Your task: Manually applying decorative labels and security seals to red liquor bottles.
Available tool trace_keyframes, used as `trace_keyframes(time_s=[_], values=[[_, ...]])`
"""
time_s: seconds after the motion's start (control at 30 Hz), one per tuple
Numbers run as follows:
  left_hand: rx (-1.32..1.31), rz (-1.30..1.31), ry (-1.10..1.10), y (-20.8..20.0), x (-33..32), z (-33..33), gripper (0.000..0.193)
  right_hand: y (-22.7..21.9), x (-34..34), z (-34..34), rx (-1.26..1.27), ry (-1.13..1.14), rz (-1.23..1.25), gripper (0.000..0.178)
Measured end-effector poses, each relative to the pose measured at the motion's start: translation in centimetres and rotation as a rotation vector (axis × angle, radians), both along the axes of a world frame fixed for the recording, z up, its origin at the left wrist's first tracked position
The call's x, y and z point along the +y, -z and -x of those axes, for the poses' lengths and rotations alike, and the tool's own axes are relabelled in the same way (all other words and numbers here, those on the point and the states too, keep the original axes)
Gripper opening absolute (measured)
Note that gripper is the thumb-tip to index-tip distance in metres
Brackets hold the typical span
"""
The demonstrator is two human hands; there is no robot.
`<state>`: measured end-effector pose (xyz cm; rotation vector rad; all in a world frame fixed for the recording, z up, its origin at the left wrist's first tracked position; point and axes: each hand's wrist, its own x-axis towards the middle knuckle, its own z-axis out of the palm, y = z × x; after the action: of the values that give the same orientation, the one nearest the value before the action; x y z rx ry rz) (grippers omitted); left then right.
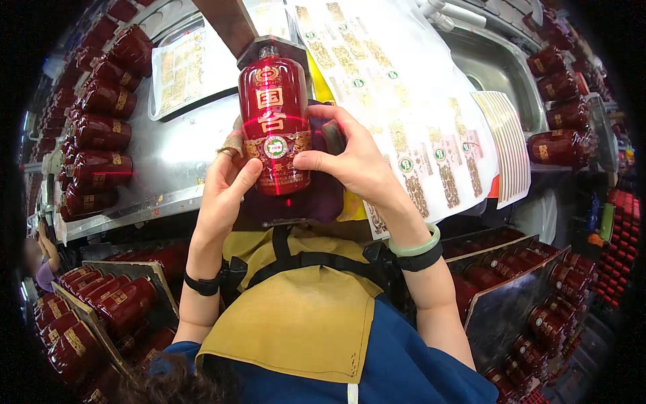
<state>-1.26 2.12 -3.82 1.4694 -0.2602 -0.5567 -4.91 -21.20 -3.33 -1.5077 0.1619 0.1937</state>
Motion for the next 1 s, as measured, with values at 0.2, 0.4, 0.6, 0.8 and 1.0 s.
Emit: trace_keyframes(time_s=[0.2, 0.4, 0.6, 0.8, 1.0], values=[[0.007, 0.078, -0.069, 0.3, -0.3, 0.3, 0.054, 0.8, -0.4, -0.1, -0.019, -0.024, 0.086, 0.079], [-0.045, 0.046, -0.03, 0.2, -0.3, 0.3, 0.066, -0.1, -0.7, 0.0, -0.042, -0.031, 0.131, 0.079], [-0.053, 0.205, -0.054, 0.1, -0.9, 0.6, 0.088, -2.5, 0.5, 0.1, -0.506, 0.315, 0.279, 0.035], [-0.231, 0.051, -0.184, 0.4, -1.1, 1.9, 0.119, -1.6, 2.6, 4.5, -1.253, -0.233, 0.872, 0.015], [-1.142, -0.617, -0.123, 2.5, 0.3, 4.0, 0.092, -1.4, 3.9, 4.3, -0.358, 0.361, 0.076, 0.028]])
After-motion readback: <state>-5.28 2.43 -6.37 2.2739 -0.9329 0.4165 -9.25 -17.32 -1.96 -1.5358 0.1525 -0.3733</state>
